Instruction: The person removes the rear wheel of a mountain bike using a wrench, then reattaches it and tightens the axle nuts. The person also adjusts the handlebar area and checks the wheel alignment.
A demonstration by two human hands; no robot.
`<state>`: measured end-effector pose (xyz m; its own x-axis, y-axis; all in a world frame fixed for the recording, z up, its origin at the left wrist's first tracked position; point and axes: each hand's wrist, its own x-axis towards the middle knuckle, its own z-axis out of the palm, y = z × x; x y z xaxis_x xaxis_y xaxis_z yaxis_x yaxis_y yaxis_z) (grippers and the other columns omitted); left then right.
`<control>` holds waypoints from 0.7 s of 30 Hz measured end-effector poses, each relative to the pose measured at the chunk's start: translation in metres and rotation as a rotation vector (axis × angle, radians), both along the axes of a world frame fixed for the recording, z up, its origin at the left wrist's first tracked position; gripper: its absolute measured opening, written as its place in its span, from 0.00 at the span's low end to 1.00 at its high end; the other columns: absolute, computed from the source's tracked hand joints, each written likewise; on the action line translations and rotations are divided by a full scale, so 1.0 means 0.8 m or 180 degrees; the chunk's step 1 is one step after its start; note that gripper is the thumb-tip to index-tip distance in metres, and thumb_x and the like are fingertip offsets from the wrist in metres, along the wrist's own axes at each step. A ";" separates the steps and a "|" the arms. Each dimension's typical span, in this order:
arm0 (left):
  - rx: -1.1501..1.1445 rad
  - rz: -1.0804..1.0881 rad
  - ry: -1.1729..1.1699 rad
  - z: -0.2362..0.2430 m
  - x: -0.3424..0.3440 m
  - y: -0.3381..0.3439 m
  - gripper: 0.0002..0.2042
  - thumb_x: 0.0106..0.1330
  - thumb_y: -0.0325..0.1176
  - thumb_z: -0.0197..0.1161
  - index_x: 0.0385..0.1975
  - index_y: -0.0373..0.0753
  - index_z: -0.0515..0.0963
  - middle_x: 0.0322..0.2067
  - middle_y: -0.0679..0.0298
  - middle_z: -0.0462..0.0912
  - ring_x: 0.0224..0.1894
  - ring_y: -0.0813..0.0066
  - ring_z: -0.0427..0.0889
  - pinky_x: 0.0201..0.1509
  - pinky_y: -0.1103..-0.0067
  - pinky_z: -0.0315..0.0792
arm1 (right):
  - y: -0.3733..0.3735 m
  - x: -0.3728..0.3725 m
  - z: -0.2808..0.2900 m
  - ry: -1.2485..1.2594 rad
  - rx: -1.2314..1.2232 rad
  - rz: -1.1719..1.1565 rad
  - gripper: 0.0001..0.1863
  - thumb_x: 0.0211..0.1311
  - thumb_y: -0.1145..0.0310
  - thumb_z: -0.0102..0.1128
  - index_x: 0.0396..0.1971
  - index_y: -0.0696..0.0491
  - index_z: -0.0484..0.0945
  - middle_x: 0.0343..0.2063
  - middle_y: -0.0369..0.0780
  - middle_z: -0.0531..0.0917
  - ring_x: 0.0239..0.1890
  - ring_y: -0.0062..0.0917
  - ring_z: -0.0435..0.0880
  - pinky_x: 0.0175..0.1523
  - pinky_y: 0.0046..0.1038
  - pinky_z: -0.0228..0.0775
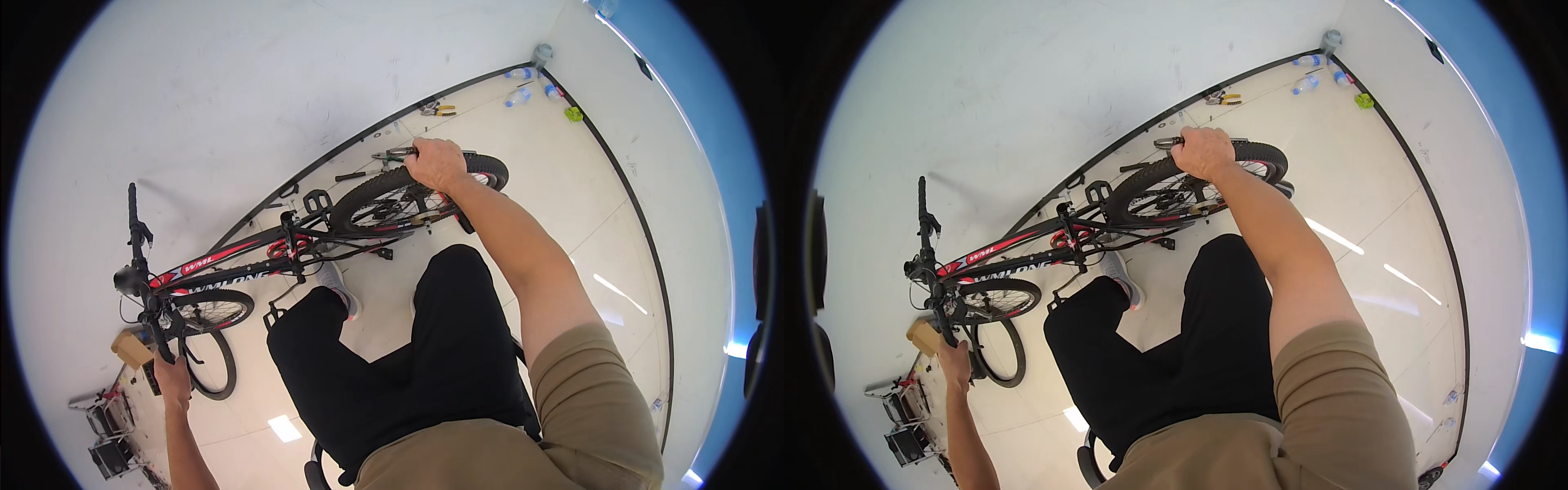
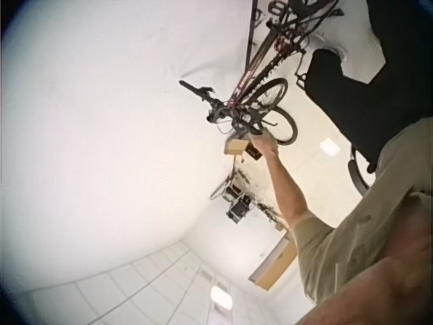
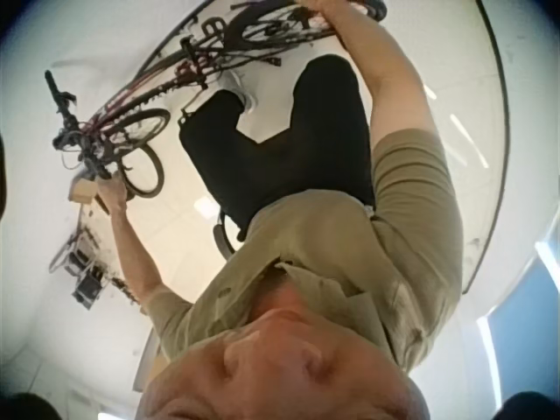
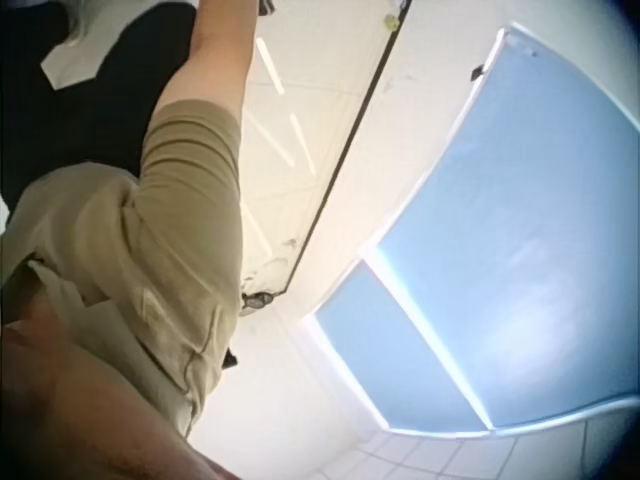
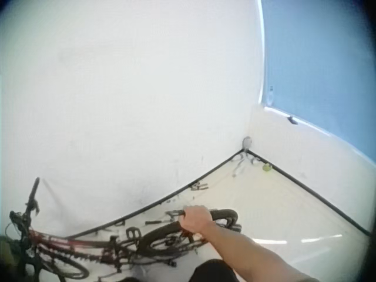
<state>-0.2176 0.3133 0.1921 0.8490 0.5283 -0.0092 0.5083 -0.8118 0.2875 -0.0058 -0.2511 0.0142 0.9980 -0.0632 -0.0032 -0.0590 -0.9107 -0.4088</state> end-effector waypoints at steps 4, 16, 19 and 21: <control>0.0001 0.0065 0.0121 -0.015 0.001 0.037 0.11 0.61 0.26 0.59 0.41 0.29 0.70 0.29 0.52 0.76 0.30 0.55 0.75 0.39 0.66 0.71 | 0.004 -0.011 0.003 -0.0258 0.0776 -0.0338 0.13 0.59 0.58 0.58 0.34 0.53 0.81 0.32 0.46 0.86 0.40 0.41 0.85 0.51 0.39 0.74; -0.0195 -0.0063 0.0074 -0.012 -0.005 0.029 0.14 0.60 0.22 0.58 0.46 0.29 0.70 0.34 0.45 0.79 0.37 0.47 0.79 0.44 0.62 0.71 | -0.009 -0.051 -0.011 -0.0375 0.1034 -0.0423 0.10 0.58 0.60 0.65 0.34 0.49 0.79 0.25 0.45 0.84 0.33 0.42 0.85 0.41 0.40 0.75; 0.0238 -0.0211 0.0240 -0.003 -0.008 0.011 0.15 0.60 0.22 0.59 0.46 0.28 0.69 0.35 0.43 0.80 0.39 0.43 0.79 0.45 0.62 0.71 | -0.007 -0.048 -0.007 -0.0335 0.0801 -0.0553 0.10 0.58 0.61 0.64 0.38 0.46 0.79 0.27 0.44 0.85 0.35 0.42 0.86 0.43 0.41 0.76; -0.0029 -0.0106 0.0195 -0.002 -0.019 0.028 0.15 0.60 0.22 0.60 0.46 0.27 0.68 0.35 0.41 0.80 0.39 0.40 0.79 0.45 0.60 0.71 | 0.004 -0.043 -0.005 -0.0245 0.0672 -0.0542 0.11 0.57 0.62 0.65 0.40 0.45 0.79 0.29 0.44 0.86 0.36 0.43 0.86 0.44 0.42 0.76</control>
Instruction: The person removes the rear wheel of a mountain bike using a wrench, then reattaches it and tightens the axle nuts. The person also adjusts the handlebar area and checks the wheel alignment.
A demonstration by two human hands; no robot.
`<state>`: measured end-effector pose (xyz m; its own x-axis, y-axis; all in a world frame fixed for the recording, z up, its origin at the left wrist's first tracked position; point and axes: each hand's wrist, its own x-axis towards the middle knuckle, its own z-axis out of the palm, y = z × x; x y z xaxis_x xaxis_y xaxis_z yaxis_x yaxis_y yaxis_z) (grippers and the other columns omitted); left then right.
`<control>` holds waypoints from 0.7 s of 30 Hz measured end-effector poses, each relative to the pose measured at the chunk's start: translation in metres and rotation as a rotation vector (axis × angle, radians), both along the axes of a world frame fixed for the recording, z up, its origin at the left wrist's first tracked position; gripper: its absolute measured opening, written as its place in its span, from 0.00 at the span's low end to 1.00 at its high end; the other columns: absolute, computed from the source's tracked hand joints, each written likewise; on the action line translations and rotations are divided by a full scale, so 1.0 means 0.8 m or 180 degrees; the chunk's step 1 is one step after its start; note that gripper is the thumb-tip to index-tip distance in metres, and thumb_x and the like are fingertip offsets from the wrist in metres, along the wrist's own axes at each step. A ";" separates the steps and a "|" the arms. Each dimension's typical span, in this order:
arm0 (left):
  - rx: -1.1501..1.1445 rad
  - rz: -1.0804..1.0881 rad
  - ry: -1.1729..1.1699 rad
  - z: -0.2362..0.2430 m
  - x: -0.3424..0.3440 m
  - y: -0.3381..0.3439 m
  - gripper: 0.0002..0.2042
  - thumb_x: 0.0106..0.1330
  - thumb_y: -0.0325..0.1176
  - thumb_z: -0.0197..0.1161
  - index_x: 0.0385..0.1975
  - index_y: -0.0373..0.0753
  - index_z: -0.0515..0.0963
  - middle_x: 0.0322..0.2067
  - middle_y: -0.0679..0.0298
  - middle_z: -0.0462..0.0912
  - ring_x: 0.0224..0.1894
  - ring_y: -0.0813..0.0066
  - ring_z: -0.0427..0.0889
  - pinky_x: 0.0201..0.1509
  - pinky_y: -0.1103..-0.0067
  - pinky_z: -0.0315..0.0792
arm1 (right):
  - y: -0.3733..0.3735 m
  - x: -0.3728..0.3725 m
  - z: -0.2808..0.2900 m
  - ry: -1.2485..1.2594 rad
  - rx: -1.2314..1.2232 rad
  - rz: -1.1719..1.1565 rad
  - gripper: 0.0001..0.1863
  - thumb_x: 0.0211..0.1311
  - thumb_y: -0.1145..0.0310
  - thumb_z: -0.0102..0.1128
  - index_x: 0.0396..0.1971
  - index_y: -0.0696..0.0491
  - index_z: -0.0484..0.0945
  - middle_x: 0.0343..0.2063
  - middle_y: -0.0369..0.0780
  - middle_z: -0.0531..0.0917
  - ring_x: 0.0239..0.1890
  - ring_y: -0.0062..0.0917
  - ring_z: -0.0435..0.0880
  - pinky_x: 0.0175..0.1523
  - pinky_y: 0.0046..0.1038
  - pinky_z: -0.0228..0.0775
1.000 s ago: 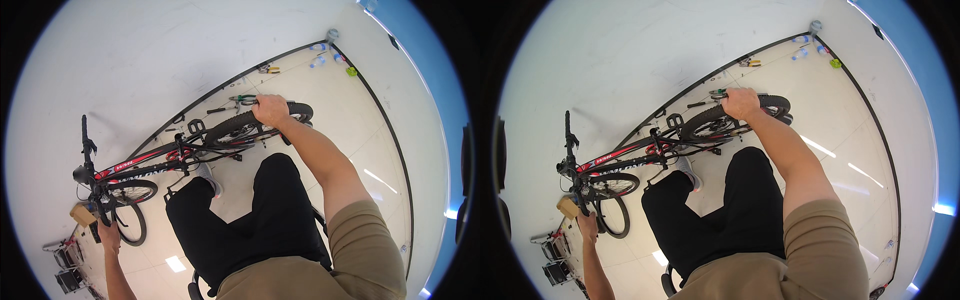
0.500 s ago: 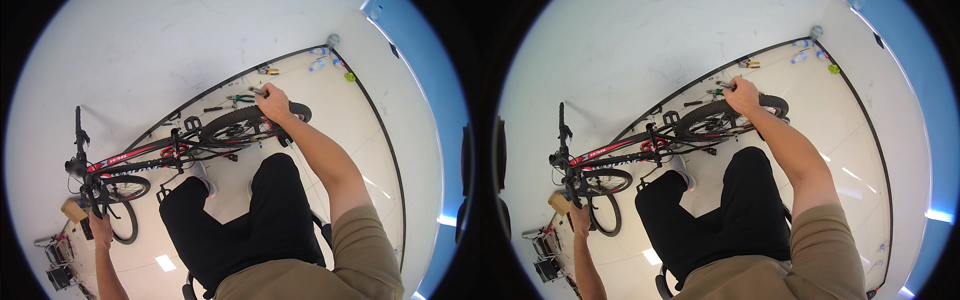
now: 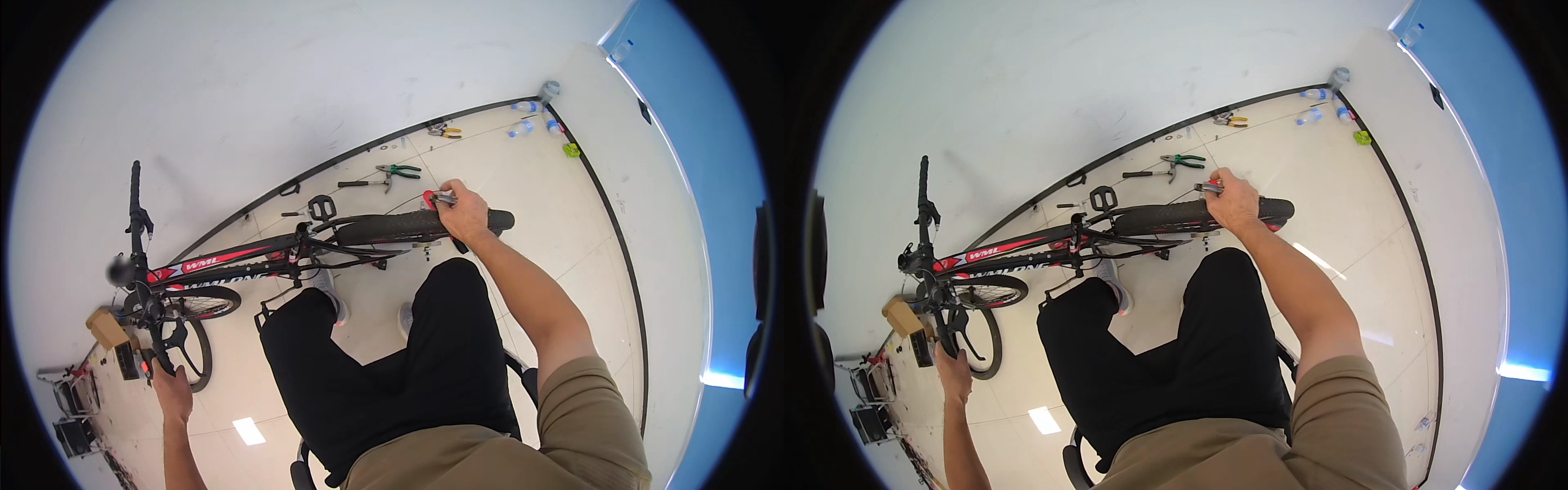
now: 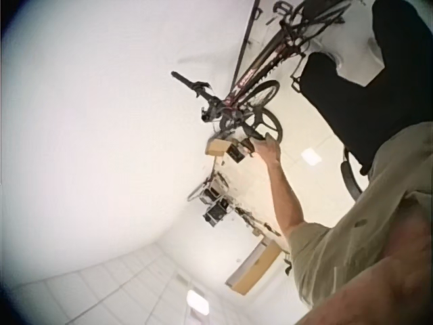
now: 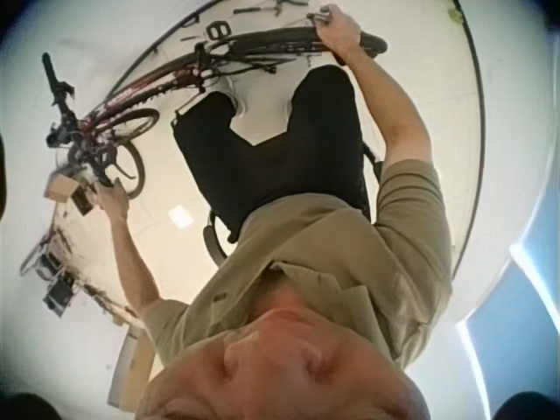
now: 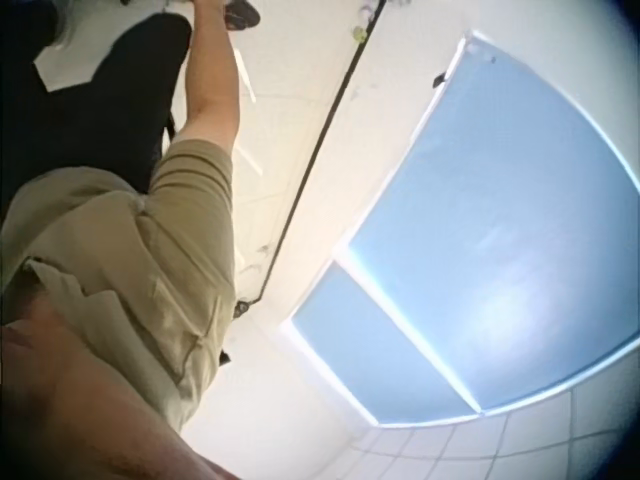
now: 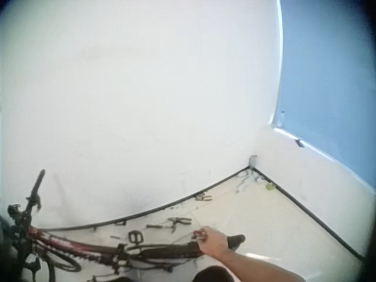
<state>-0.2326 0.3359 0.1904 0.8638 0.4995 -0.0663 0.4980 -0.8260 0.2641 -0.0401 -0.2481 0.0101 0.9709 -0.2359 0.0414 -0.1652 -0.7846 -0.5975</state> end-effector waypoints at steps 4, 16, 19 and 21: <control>0.0184 -0.0291 -0.0250 0.000 -0.018 0.004 0.16 0.61 0.22 0.60 0.49 0.29 0.69 0.34 0.39 0.80 0.40 0.38 0.81 0.45 0.60 0.73 | -0.003 0.007 -0.006 0.0132 -0.0125 0.0133 0.15 0.54 0.64 0.67 0.43 0.44 0.79 0.34 0.43 0.87 0.40 0.43 0.86 0.47 0.44 0.77; -0.0137 0.0019 0.0045 0.025 -0.035 -0.005 0.10 0.65 0.24 0.61 0.39 0.33 0.66 0.24 0.44 0.77 0.28 0.39 0.77 0.34 0.60 0.71 | -0.001 0.039 0.002 -0.0087 -0.0329 0.0159 0.10 0.50 0.69 0.67 0.35 0.49 0.83 0.31 0.40 0.86 0.38 0.40 0.84 0.47 0.40 0.74; -0.0199 0.0298 0.0202 0.022 -0.041 -0.010 0.09 0.66 0.24 0.61 0.37 0.34 0.65 0.21 0.46 0.75 0.25 0.41 0.76 0.31 0.60 0.69 | -0.005 0.056 0.013 0.0292 -0.0453 0.0238 0.10 0.50 0.67 0.65 0.35 0.48 0.84 0.32 0.41 0.87 0.38 0.41 0.84 0.47 0.40 0.74; -0.0238 0.0329 0.0222 0.022 -0.041 -0.009 0.09 0.66 0.25 0.61 0.37 0.34 0.65 0.20 0.46 0.75 0.24 0.42 0.75 0.31 0.60 0.69 | -0.008 0.073 0.019 0.0442 -0.0511 0.0342 0.11 0.50 0.67 0.64 0.36 0.47 0.85 0.32 0.41 0.87 0.38 0.41 0.84 0.48 0.40 0.74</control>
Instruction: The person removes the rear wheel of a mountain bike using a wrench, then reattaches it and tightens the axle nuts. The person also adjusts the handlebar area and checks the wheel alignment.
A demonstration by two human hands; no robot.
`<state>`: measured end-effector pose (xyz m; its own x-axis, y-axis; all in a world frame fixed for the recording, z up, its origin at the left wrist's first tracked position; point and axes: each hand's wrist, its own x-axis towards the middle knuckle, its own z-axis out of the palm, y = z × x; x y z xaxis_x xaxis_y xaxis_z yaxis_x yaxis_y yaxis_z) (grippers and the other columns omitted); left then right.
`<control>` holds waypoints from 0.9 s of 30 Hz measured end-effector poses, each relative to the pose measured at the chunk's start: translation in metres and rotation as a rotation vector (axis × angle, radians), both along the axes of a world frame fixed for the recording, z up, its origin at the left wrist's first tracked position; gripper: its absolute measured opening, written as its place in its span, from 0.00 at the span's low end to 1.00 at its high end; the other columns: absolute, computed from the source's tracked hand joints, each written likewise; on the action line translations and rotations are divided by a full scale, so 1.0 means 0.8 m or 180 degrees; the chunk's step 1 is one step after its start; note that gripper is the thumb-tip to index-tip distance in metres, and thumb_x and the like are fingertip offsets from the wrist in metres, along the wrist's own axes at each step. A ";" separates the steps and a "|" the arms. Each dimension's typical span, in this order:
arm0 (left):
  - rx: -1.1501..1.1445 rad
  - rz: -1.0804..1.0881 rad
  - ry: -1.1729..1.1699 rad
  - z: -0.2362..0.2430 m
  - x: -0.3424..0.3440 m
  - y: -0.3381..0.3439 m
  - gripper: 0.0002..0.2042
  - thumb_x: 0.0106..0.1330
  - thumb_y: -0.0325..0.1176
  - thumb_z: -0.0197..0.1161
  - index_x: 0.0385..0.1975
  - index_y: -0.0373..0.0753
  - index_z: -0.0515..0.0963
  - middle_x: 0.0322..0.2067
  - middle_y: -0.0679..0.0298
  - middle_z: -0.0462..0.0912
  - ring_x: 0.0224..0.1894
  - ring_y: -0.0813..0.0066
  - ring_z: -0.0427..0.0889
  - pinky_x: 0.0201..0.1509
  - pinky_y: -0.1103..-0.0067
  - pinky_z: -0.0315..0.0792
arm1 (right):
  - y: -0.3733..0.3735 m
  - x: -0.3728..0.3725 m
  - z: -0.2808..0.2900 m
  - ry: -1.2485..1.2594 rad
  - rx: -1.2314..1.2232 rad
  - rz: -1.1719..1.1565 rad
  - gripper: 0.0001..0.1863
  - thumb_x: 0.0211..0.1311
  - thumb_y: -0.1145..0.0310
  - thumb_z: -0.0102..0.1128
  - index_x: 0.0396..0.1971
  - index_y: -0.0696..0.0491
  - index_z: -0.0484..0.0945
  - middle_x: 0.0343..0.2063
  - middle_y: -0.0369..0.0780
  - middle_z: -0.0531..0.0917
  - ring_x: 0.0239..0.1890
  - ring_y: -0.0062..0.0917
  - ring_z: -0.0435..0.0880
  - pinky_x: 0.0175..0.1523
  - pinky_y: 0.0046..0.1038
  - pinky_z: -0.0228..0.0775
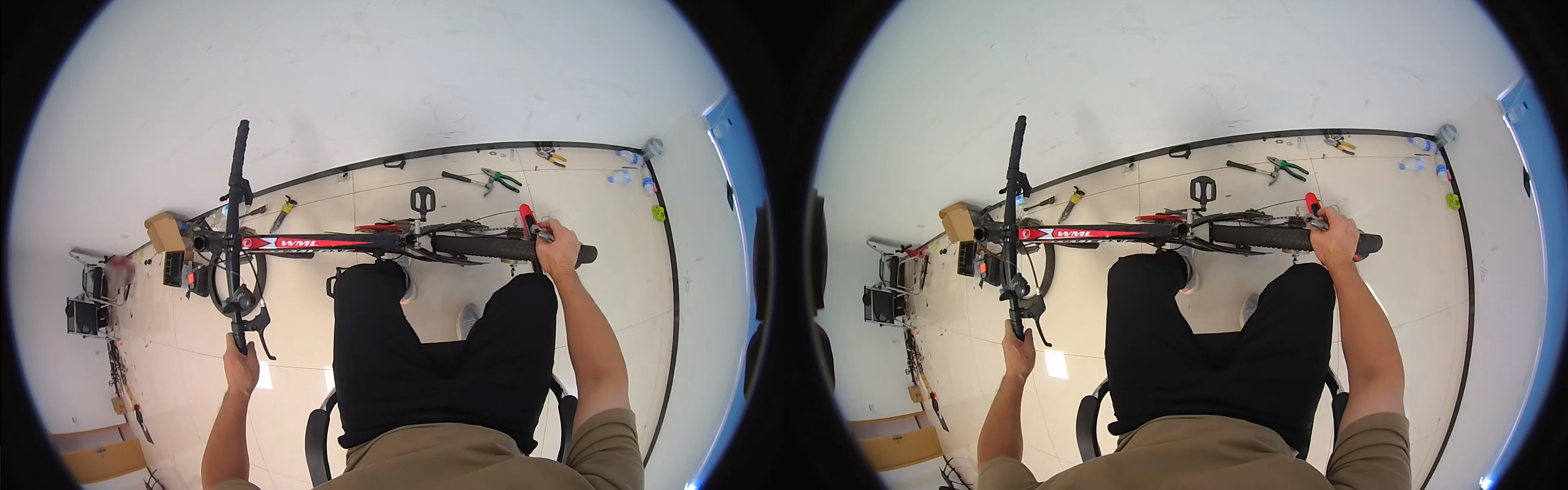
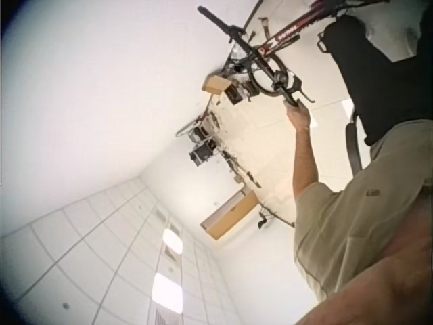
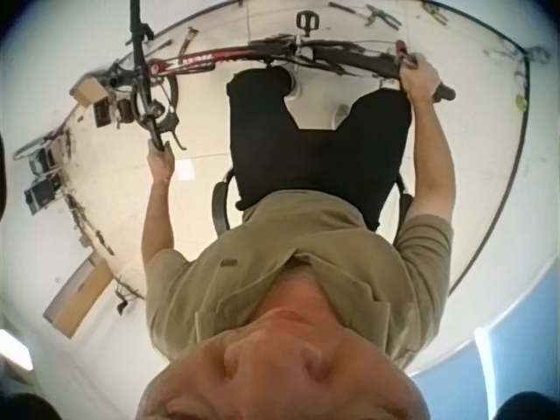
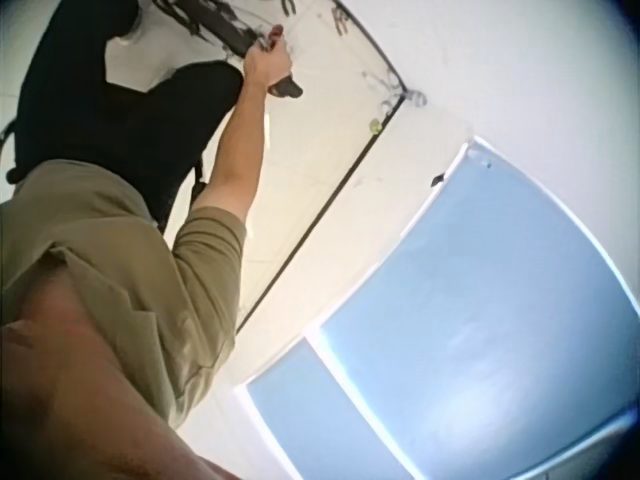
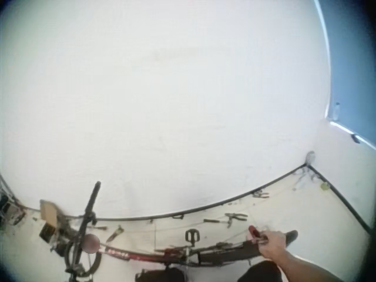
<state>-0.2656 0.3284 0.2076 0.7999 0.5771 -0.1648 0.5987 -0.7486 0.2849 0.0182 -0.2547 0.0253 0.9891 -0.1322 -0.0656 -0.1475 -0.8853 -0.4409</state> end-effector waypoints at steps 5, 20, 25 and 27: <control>-0.0051 0.0105 0.0047 0.011 -0.007 0.005 0.08 0.67 0.25 0.60 0.38 0.34 0.66 0.20 0.47 0.75 0.23 0.44 0.75 0.31 0.59 0.69 | 0.003 0.019 0.004 0.0075 0.0021 0.0077 0.11 0.50 0.68 0.63 0.35 0.47 0.85 0.31 0.41 0.88 0.38 0.42 0.84 0.47 0.40 0.74; -0.0122 0.0140 -0.0129 0.010 -0.025 -0.002 0.07 0.65 0.23 0.60 0.40 0.32 0.71 0.25 0.50 0.77 0.26 0.53 0.77 0.34 0.63 0.72 | 0.006 0.028 0.013 0.0009 -0.0015 0.0381 0.10 0.45 0.71 0.64 0.32 0.48 0.82 0.29 0.39 0.86 0.37 0.39 0.84 0.46 0.38 0.74; -0.0068 0.0243 0.0394 0.018 -0.034 0.012 0.11 0.63 0.24 0.62 0.43 0.32 0.73 0.25 0.51 0.79 0.26 0.53 0.77 0.35 0.65 0.73 | 0.011 0.034 0.014 0.0003 -0.0073 0.0390 0.11 0.44 0.71 0.64 0.32 0.48 0.82 0.30 0.39 0.86 0.39 0.38 0.84 0.48 0.38 0.73; 0.0046 0.0462 0.0703 0.031 -0.024 0.011 0.14 0.61 0.26 0.65 0.46 0.33 0.74 0.24 0.54 0.80 0.25 0.58 0.78 0.35 0.66 0.73 | 0.012 0.035 0.014 -0.0028 -0.0075 0.0418 0.11 0.44 0.71 0.64 0.32 0.48 0.82 0.30 0.39 0.86 0.38 0.38 0.84 0.48 0.38 0.73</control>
<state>-0.2850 0.3371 0.2323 0.6540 0.6868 -0.3172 0.7467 -0.6533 0.1251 0.0464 -0.2455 0.0361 0.9985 -0.0028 -0.0554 -0.0259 -0.9069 -0.4207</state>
